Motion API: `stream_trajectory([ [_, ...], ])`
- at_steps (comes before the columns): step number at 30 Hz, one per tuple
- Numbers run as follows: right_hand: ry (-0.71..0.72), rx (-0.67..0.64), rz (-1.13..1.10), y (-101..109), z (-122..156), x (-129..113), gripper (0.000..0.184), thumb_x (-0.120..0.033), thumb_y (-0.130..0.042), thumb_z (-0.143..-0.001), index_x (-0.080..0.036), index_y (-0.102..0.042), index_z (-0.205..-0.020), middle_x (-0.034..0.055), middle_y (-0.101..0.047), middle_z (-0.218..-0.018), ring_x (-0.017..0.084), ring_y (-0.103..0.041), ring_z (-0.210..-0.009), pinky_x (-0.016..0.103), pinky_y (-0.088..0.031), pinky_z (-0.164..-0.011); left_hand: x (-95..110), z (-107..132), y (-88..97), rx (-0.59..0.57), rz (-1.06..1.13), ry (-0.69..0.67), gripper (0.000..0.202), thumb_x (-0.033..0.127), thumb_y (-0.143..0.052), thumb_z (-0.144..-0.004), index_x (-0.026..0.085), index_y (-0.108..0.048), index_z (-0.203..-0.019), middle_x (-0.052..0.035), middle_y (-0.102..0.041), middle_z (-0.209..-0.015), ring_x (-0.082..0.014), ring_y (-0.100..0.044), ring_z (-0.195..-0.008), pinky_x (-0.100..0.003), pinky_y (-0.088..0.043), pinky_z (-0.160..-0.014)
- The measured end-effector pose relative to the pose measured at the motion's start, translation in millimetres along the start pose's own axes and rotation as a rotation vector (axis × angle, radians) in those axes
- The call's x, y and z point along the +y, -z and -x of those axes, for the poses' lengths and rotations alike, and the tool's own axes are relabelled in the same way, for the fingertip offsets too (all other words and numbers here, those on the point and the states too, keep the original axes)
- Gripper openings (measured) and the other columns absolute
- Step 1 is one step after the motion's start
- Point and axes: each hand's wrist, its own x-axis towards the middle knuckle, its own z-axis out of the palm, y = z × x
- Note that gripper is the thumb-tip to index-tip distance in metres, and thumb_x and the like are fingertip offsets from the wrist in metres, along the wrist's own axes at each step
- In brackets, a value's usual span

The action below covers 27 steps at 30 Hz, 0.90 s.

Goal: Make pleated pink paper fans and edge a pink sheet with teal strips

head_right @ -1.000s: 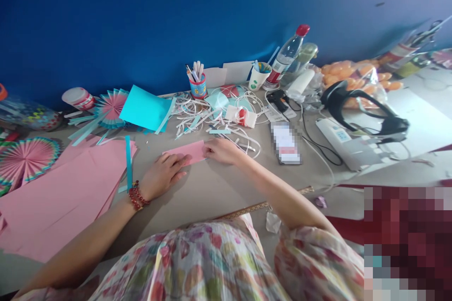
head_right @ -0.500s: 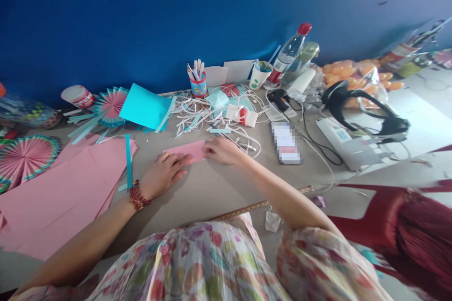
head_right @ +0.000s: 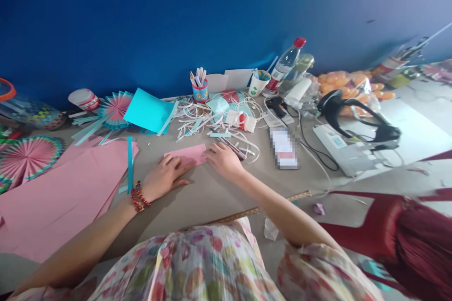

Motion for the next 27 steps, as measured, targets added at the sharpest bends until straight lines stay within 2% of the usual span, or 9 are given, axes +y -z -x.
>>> stream_trajectory([
  [3, 0.019, -0.032, 0.122, -6.4, 15.1, -12.6, 0.032, -0.023, -0.039, -0.102, -0.021, -0.066, -0.118, 0.0102, -0.065, -0.118, 0.026, -0.053, -0.103, 0.039, -0.041, -0.089, 0.3, -0.3, 1.1, -0.006, -0.006, 0.000, 0.058, 0.063, -0.042, -0.092, 0.035, -0.048, -0.142, -0.0087, -0.054, -0.101, -0.0277, -0.045, -0.096, -0.040, -0.036, -0.085],
  [6, -0.009, -0.008, 0.139, -13.5, 29.1, -24.1, 0.037, -0.031, -0.042, -0.102, -0.022, -0.059, -0.133, 0.0100, -0.064, -0.126, 0.028, -0.050, -0.115, 0.045, -0.037, -0.103, 0.6, -0.2, 2.5, -0.012, -0.008, 0.012, 0.059, 0.064, -0.040, -0.092, 0.035, -0.047, -0.143, -0.0088, -0.053, -0.100, -0.0287, -0.045, -0.096, -0.040, -0.036, -0.084],
  [10, -0.051, 0.048, 0.125, -15.2, 37.2, -34.4, 0.047, -0.044, -0.047, -0.099, -0.022, -0.053, -0.140, 0.0090, -0.062, -0.130, 0.029, -0.047, -0.124, 0.048, -0.025, -0.117, 2.4, 0.3, 4.5, -0.014, 0.006, 0.005, 0.060, 0.064, -0.040, -0.092, 0.036, -0.046, -0.144, -0.0084, -0.054, -0.099, -0.0289, -0.046, -0.095, -0.041, -0.037, -0.084],
  [16, -0.044, 0.031, 0.132, -8.8, 38.6, -38.3, 0.063, -0.057, -0.051, -0.093, -0.017, -0.051, -0.142, 0.0122, -0.062, -0.130, 0.032, -0.048, -0.123, 0.051, -0.025, -0.118, 1.1, 0.2, 4.7, 0.015, 0.031, -0.004, 0.062, 0.062, -0.042, -0.093, 0.032, -0.043, -0.146, -0.0082, -0.054, -0.098, -0.0281, -0.046, -0.096, -0.043, -0.038, -0.088],
  [19, -0.036, 0.050, 0.147, -9.0, 39.8, -36.4, 0.063, -0.057, -0.051, -0.093, -0.016, -0.051, -0.142, 0.0125, -0.061, -0.131, 0.031, -0.047, -0.123, 0.050, -0.026, -0.117, -3.5, 5.3, 8.6, 0.008, 0.089, -0.033, 0.055, 0.055, -0.045, -0.095, 0.029, -0.048, -0.143, -0.0078, -0.054, -0.102, -0.0257, -0.048, -0.099, -0.041, -0.040, -0.091],
  [22, -0.018, 0.052, 0.161, -9.0, 38.6, -35.0, 0.062, -0.056, -0.050, -0.094, -0.016, -0.052, -0.141, 0.0124, -0.061, -0.129, 0.029, -0.048, -0.122, 0.048, -0.028, -0.116, -6.5, 17.0, 12.9, 0.004, 0.106, -0.014, 0.047, 0.047, -0.050, -0.096, 0.025, -0.053, -0.137, -0.0083, -0.056, -0.110, -0.0255, -0.049, -0.107, -0.039, -0.041, -0.093],
  [27, -0.012, 0.030, 0.205, -8.5, 35.1, -38.5, 0.060, -0.059, -0.050, -0.093, -0.022, -0.054, -0.140, 0.0113, -0.061, -0.127, 0.030, -0.049, -0.120, 0.049, -0.029, -0.114, -3.9, 38.0, 9.5, 0.024, 0.078, 0.027, 0.046, 0.044, -0.054, -0.095, 0.020, -0.055, -0.133, -0.0098, -0.055, -0.129, -0.0269, -0.049, -0.116, -0.042, -0.039, -0.102],
])
